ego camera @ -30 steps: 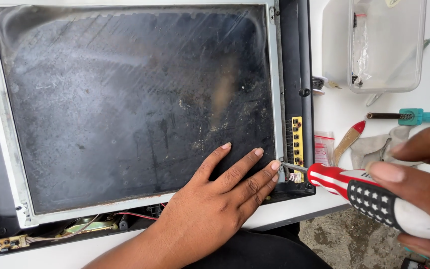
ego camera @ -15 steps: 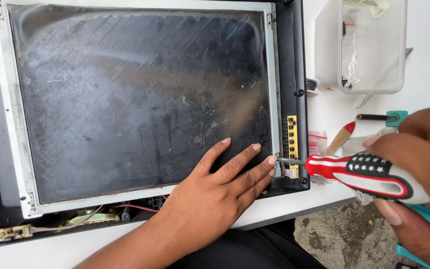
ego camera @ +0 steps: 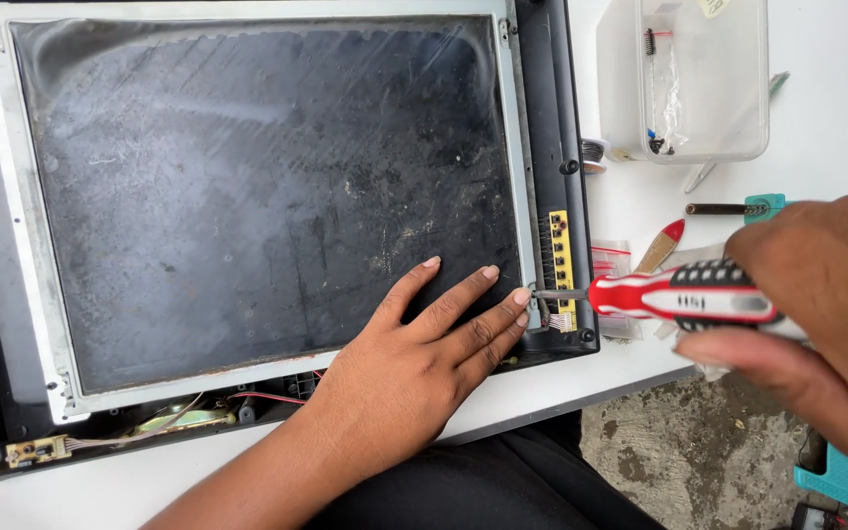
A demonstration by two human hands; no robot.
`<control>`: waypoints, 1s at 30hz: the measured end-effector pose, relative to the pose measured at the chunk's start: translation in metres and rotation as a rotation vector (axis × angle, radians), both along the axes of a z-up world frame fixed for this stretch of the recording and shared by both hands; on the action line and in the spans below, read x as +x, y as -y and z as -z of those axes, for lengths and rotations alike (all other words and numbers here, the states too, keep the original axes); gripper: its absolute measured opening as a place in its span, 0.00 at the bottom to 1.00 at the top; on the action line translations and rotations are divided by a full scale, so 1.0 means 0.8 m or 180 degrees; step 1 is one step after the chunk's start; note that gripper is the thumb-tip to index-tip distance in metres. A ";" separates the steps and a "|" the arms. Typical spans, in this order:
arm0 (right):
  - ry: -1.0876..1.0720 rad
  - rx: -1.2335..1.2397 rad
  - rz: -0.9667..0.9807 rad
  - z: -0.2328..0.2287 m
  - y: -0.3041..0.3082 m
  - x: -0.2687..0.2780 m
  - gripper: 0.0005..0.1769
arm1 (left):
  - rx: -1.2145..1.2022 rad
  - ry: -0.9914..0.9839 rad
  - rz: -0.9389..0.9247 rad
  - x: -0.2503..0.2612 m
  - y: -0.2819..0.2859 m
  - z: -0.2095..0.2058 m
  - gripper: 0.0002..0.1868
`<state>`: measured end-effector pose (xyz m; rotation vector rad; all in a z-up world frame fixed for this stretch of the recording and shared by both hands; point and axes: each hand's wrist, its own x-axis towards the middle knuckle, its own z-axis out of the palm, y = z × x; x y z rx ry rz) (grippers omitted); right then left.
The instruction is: Reassembling a computer monitor by fastening the internal metal frame to the plastic housing using a screwdriver and screws.
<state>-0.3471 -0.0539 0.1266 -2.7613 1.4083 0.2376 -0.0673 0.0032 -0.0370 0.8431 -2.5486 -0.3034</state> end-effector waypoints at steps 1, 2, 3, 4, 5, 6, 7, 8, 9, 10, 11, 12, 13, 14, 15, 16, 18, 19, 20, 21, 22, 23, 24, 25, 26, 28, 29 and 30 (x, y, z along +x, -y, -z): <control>-0.0039 0.0011 -0.0077 -0.002 0.002 -0.002 0.30 | -0.0009 0.0011 0.0002 0.000 0.000 0.000 0.25; -0.0022 -0.0009 -0.0065 0.011 0.001 -0.013 0.30 | -0.0028 0.0028 0.0014 -0.001 -0.001 0.001 0.25; -0.0003 0.0100 0.0595 0.023 0.000 -0.024 0.31 | -0.0035 0.0036 -0.0011 -0.002 -0.002 0.002 0.25; 0.0033 0.0195 0.1261 0.032 -0.001 -0.033 0.35 | -0.0047 0.0030 -0.0037 -0.002 -0.002 0.002 0.25; 0.0041 0.0172 0.1271 0.019 0.001 -0.020 0.35 | -0.0071 0.0032 -0.0026 -0.002 0.000 0.001 0.25; 0.0401 0.0185 0.0829 0.009 0.003 -0.007 0.34 | -0.0057 0.0002 -0.0034 -0.002 -0.001 0.001 0.24; 0.0773 0.0183 0.0389 -0.001 0.004 0.004 0.35 | -0.0042 -0.0028 -0.0042 -0.002 -0.002 0.001 0.24; 0.0803 0.0175 0.0387 0.009 0.005 -0.016 0.35 | -0.0052 0.0002 -0.0042 -0.002 -0.001 0.000 0.24; 0.0502 0.0308 0.0461 0.019 0.006 -0.036 0.34 | -0.0033 -0.0067 -0.0061 -0.003 -0.001 -0.002 0.24; 0.0216 0.0412 0.0541 0.032 0.004 -0.058 0.34 | -0.0040 -0.0123 -0.0074 -0.004 -0.003 -0.002 0.23; 0.0264 0.0381 0.0542 0.037 -0.001 -0.055 0.34 | -0.0076 -0.0078 -0.0068 -0.004 -0.004 -0.002 0.23; 0.0323 0.0241 0.0739 0.036 -0.004 -0.052 0.39 | -0.0088 -0.0098 -0.0068 -0.004 -0.004 -0.002 0.23; 0.0383 0.0100 0.0934 0.034 -0.005 -0.047 0.44 | -0.0100 -0.0117 -0.0068 -0.004 -0.002 -0.002 0.23; 0.0386 0.0082 0.0946 0.027 -0.008 -0.033 0.44 | -0.0117 -0.0117 -0.0056 -0.004 -0.002 -0.002 0.23; 0.0839 0.0269 0.0932 0.019 -0.010 -0.018 0.43 | -0.0099 -0.0123 -0.0052 -0.004 -0.002 -0.002 0.24; 0.1297 0.0467 0.0907 0.012 -0.011 -0.003 0.44 | -0.0070 -0.0128 -0.0055 -0.004 -0.002 -0.002 0.25; 0.1198 0.0467 0.0924 0.004 -0.010 -0.001 0.40 | -0.0119 -0.0100 -0.0061 -0.004 -0.003 -0.001 0.26; 0.1097 0.0474 0.0937 0.000 -0.009 0.000 0.35 | -0.0163 -0.0072 -0.0073 -0.004 -0.003 0.000 0.26; 0.1097 0.0480 0.0938 0.000 -0.008 0.000 0.35 | -0.0157 -0.0071 -0.0073 -0.004 -0.003 -0.001 0.26; 0.1080 0.0486 0.0958 0.000 -0.006 0.000 0.35 | -0.0124 -0.0079 -0.0069 -0.004 -0.003 -0.002 0.26; 0.1062 0.0484 0.0977 0.000 -0.005 0.000 0.35 | -0.0099 -0.0088 -0.0066 -0.004 -0.002 -0.002 0.26; 0.1061 0.0482 0.0976 0.000 -0.004 0.000 0.35 | -0.0100 -0.0089 -0.0067 -0.003 -0.002 -0.003 0.26; 0.1033 0.0484 0.1005 0.000 -0.003 0.000 0.35 | -0.0098 -0.0092 -0.0066 -0.004 -0.002 -0.003 0.27; 0.1005 0.0486 0.1035 0.000 -0.002 0.000 0.35 | -0.0095 -0.0094 -0.0066 -0.004 -0.002 -0.003 0.27; 0.1007 0.0482 0.1032 0.000 0.000 -0.001 0.35 | -0.0101 -0.0093 -0.0067 -0.004 -0.002 -0.003 0.27; 0.0958 0.0477 0.1084 0.000 0.003 -0.001 0.34 | -0.0098 -0.0071 -0.0053 -0.004 -0.002 -0.003 0.27; 0.0958 0.0477 0.1081 -0.001 0.005 -0.001 0.34 | -0.0099 -0.0071 -0.0056 -0.004 -0.002 -0.003 0.27; 0.0936 0.0473 0.1104 -0.001 0.007 -0.001 0.34 | -0.0113 -0.0105 -0.0061 -0.004 -0.002 -0.004 0.25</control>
